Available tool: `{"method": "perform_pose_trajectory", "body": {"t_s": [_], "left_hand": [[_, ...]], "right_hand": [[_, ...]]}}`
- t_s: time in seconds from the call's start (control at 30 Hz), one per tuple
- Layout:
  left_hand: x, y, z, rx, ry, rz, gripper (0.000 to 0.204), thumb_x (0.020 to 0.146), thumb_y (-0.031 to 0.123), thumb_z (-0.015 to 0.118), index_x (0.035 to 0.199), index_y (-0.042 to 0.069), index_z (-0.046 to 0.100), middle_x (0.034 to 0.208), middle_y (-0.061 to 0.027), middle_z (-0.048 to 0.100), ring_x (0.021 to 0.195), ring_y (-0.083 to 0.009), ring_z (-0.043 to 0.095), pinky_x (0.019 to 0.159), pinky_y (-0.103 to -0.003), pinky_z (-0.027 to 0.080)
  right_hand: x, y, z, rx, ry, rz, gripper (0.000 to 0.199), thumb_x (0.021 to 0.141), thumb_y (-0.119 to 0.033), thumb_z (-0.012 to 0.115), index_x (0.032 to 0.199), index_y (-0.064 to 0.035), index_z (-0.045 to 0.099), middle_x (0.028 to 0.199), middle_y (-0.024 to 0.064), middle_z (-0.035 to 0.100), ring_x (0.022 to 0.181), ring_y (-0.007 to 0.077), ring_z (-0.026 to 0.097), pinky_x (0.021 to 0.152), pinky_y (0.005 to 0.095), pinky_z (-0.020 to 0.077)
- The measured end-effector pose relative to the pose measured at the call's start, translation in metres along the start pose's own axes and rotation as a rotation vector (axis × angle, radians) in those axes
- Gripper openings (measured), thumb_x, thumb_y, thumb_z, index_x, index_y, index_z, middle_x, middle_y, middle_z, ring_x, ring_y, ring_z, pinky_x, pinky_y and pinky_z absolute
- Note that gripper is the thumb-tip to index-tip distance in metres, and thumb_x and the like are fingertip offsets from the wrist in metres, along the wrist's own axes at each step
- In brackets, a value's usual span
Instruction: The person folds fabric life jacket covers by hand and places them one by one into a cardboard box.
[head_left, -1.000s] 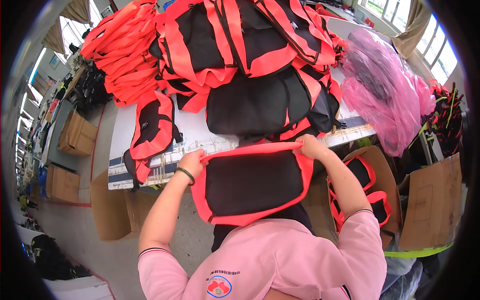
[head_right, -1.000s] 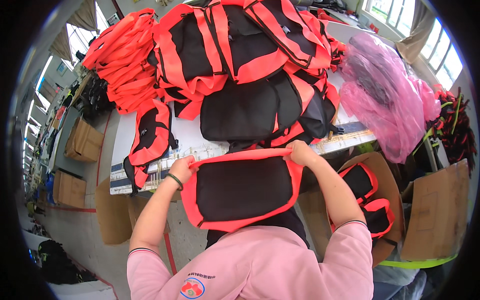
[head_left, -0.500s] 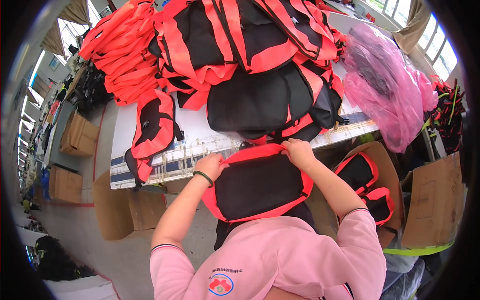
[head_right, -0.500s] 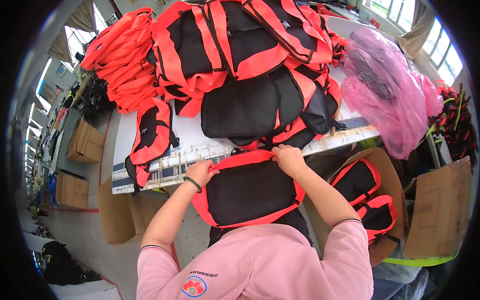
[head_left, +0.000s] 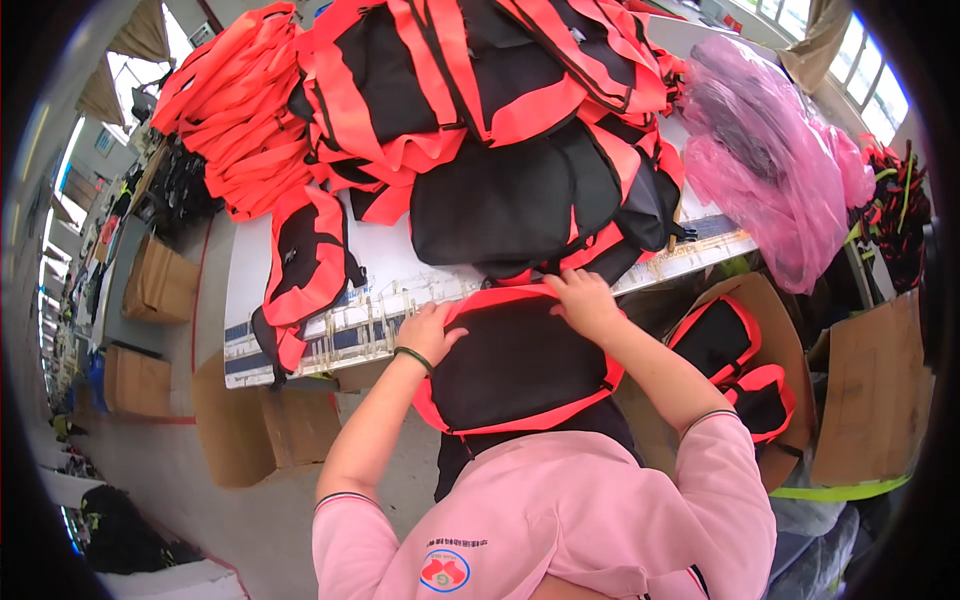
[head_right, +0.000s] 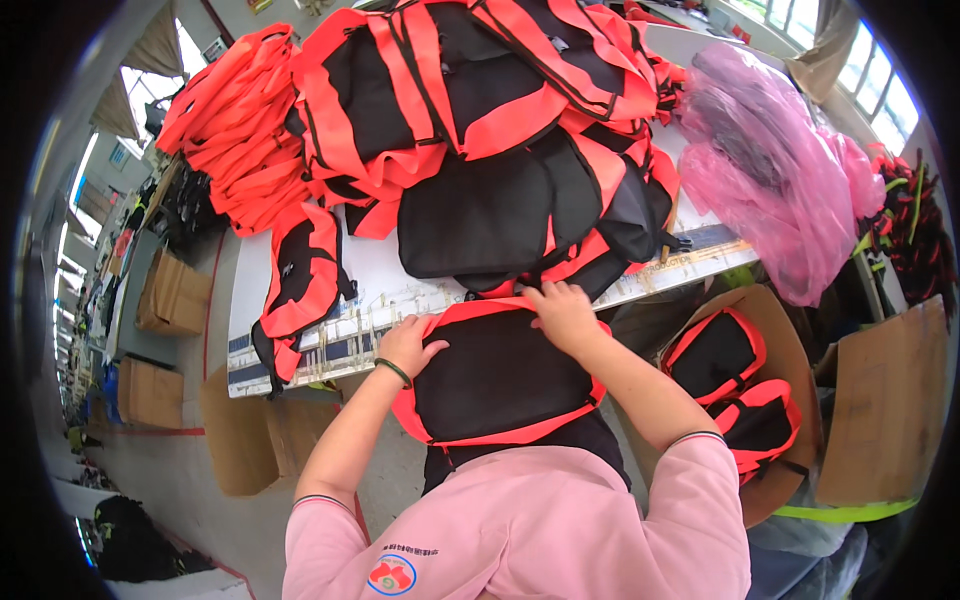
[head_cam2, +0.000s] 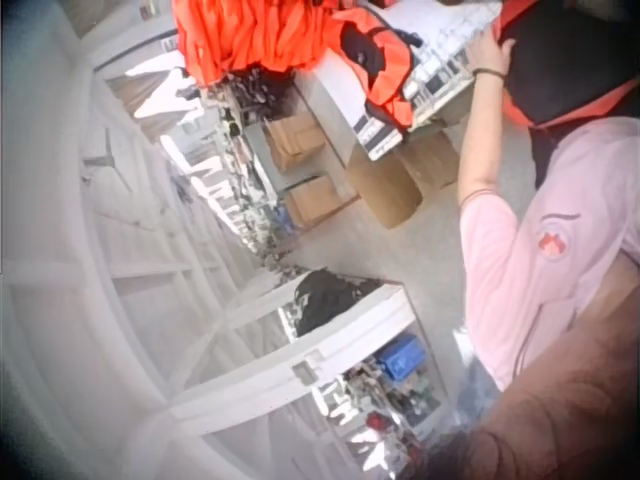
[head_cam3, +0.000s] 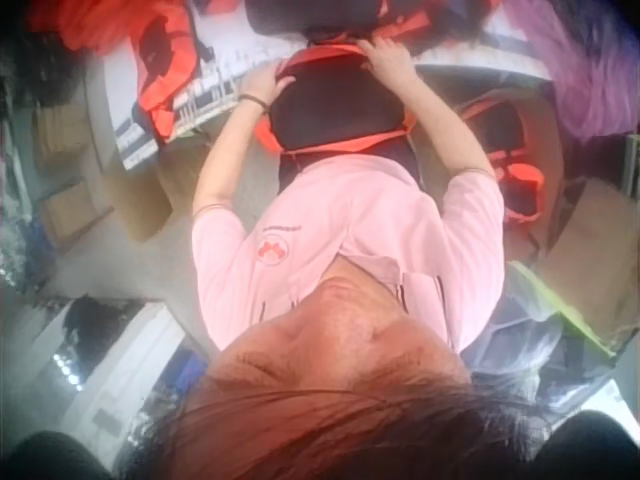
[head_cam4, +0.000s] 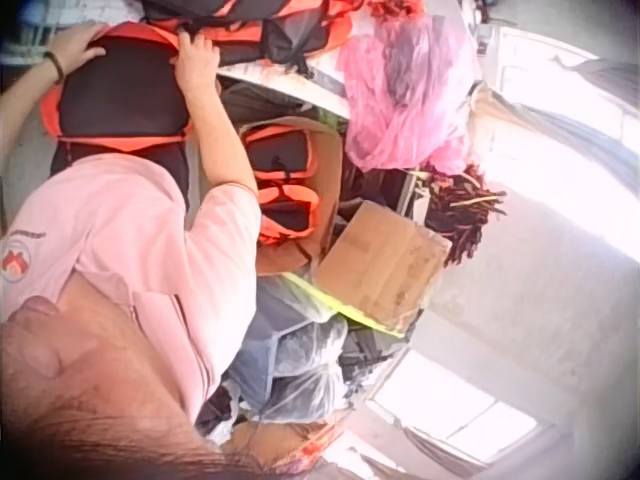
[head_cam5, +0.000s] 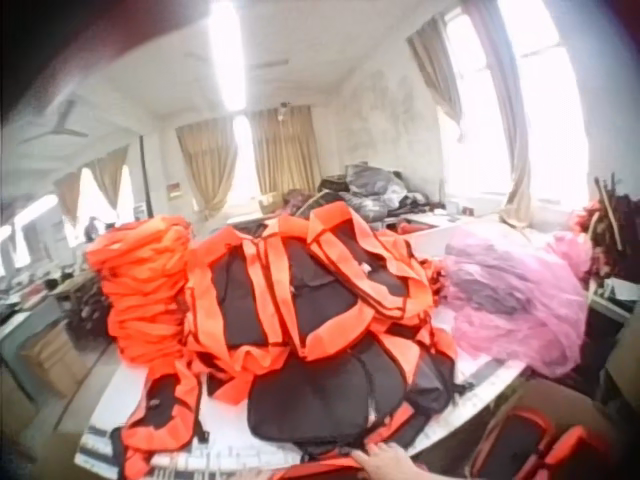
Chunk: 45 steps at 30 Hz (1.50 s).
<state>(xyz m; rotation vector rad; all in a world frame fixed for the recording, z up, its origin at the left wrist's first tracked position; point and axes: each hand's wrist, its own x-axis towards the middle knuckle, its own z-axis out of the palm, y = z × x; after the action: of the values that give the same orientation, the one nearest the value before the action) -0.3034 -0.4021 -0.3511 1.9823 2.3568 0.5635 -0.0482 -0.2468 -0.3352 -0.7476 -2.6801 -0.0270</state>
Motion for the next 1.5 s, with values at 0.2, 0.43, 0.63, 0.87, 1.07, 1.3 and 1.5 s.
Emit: {"method": "perform_pose_trajectory", "body": {"t_s": [0.2, 0.43, 0.63, 0.87, 1.07, 1.3, 1.5], "left_hand": [[0.006, -0.023, 0.038, 0.089, 0.041, -0.028, 0.023, 0.079, 0.036, 0.064, 0.078, 0.013, 0.059, 0.07, -0.0105, 0.062, 0.066, -0.033, 0.061, 0.057, -0.045, 0.048], [0.004, -0.017, -0.001, -0.523, -0.207, -0.048, 0.024, 0.085, 0.02, 0.061, 0.101, 0.001, 0.06, 0.088, -0.01, 0.064, 0.078, -0.0205, 0.062, 0.072, -0.032, 0.048], [-0.009, -0.034, -0.009, -0.916, -0.267, 0.017, 0.041, 0.091, 0.028, 0.052, 0.121, 0.0, 0.049, 0.11, -0.0099, 0.057, 0.089, -0.0188, 0.059, 0.082, -0.032, 0.046], [-0.015, -0.048, 0.038, -0.986, -0.354, -0.171, 0.032, 0.094, 0.026, 0.05, 0.111, 0.0, 0.055, 0.097, -0.0074, 0.06, 0.079, -0.0145, 0.058, 0.075, -0.026, 0.046], [-0.031, 0.005, 0.059, -0.729, -0.29, -0.041, 0.014, 0.083, 0.014, 0.064, 0.087, 0.001, 0.063, 0.078, -0.0062, 0.062, 0.072, -0.0141, 0.059, 0.066, -0.027, 0.047], [-0.063, 0.032, 0.09, -0.346, -0.229, 0.425, 0.013, 0.072, 0.017, 0.071, 0.079, 0.009, 0.064, 0.086, -0.0086, 0.06, 0.086, -0.0291, 0.055, 0.078, -0.04, 0.041], [-0.08, 0.034, 0.101, -0.236, -0.083, 0.333, 0.008, 0.072, 0.014, 0.068, 0.077, 0.009, 0.064, 0.087, -0.0092, 0.056, 0.087, -0.0299, 0.051, 0.078, -0.042, 0.039]], "right_hand": [[0.001, 0.002, 0.037, 0.032, -0.085, -0.003, 0.021, 0.078, -0.014, 0.052, 0.098, -0.0102, 0.056, 0.08, 0.0077, 0.061, 0.072, 0.0242, 0.064, 0.054, 0.0372, 0.0508], [-0.034, 0.02, -0.022, 0.079, -0.065, -0.026, 0.026, 0.076, -0.013, 0.053, 0.102, -0.0128, 0.056, 0.074, 0.007, 0.056, 0.066, 0.0261, 0.062, 0.053, 0.0372, 0.049], [-0.143, 0.085, -0.112, 0.478, 0.462, 0.422, 0.036, 0.068, 0.005, 0.054, 0.098, -0.0115, 0.067, 0.09, 0.0108, 0.066, 0.084, 0.0261, 0.065, 0.072, 0.0331, 0.0531], [-0.343, 0.155, -0.158, 0.378, 1.203, 1.035, 0.019, 0.086, 0.002, 0.051, 0.1, -0.001, 0.064, 0.091, 0.0082, 0.066, 0.09, 0.0146, 0.061, 0.083, 0.0274, 0.0464], [-0.553, 0.165, -0.077, -0.216, 1.15, 1.825, 0.033, 0.08, -0.021, 0.067, 0.106, -0.002, 0.063, 0.096, 0.016, 0.066, 0.091, 0.0294, 0.063, 0.082, 0.0368, 0.0477], [-0.641, 0.112, 0.055, 0.098, 0.462, 2.286, 0.038, 0.072, -0.023, 0.072, 0.1, 0.0009, 0.064, 0.096, 0.0172, 0.066, 0.088, 0.0272, 0.064, 0.078, 0.0383, 0.05], [-0.506, 0.082, 0.097, 0.413, -0.008, 1.829, 0.031, 0.074, -0.02, 0.071, 0.099, -0.002, 0.066, 0.087, 0.0134, 0.068, 0.075, 0.0204, 0.066, 0.072, 0.0343, 0.0518]]}}
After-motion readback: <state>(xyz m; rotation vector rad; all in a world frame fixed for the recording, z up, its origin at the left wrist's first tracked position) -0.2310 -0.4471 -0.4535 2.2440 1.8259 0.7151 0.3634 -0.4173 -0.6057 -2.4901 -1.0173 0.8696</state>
